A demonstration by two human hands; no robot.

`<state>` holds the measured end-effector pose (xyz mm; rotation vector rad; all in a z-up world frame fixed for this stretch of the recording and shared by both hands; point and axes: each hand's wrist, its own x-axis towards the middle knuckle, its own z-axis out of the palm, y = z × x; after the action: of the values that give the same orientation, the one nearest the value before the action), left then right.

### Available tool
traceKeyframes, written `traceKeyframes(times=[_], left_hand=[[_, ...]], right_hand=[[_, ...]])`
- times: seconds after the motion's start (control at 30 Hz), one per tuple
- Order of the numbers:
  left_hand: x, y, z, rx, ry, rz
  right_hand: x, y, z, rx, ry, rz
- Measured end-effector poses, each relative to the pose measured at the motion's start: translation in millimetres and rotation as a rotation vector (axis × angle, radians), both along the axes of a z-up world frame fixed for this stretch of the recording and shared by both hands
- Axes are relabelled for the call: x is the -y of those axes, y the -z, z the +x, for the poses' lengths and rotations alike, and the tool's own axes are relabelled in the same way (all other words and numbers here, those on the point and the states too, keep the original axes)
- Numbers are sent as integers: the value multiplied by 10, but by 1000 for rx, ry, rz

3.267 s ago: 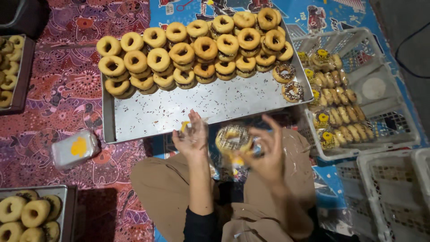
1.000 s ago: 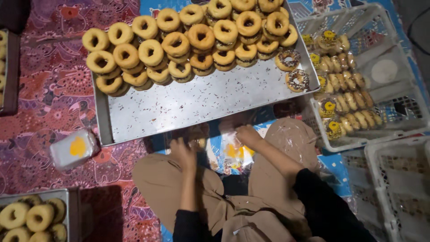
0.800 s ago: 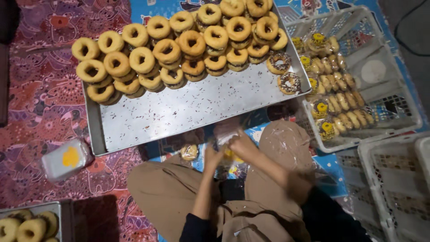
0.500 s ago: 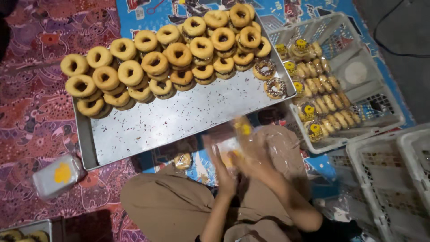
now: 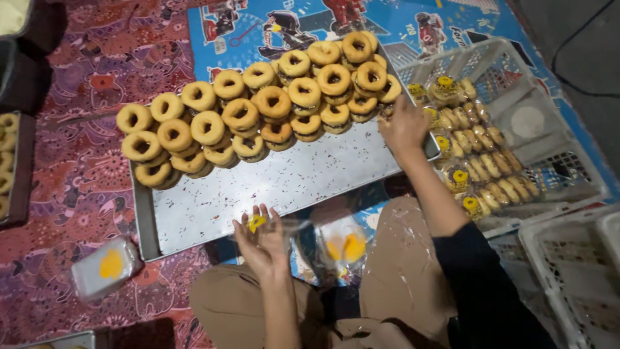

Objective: The person sits on the floor and repeatedly picks doughnuts from a metal tray, places them into small clear plastic bags, and then puts the filled bags into a white plastic crate. The doughnuts include plain and chocolate-sprinkled varieties.

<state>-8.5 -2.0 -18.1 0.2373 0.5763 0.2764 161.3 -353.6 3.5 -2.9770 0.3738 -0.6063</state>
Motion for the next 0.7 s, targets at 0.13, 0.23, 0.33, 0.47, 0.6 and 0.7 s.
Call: traceKeyframes(times=[0.13, 0.23, 0.33, 0.47, 0.6, 0.7], left_hand=[[-17, -32, 169, 88, 3, -271], [31, 57, 318, 116, -21, -424], [202, 121, 242, 112, -93, -523], [498, -34, -126, 320, -47, -399], [547, -272, -379, 421, 109, -30], [414, -319, -424, 324, 149, 144]], right_hand=[[-297, -419, -671, 194, -117, 485], [-806, -727, -1530, 173, -519, 1052], [-1346, -927, -2337, -134, -414, 1274], [-1846, -1019, -2543, -42, -472, 1022], [-2036, -845, -2405, 146, -799, 827], [-2052, -680, -2452, 92, -868, 1006]])
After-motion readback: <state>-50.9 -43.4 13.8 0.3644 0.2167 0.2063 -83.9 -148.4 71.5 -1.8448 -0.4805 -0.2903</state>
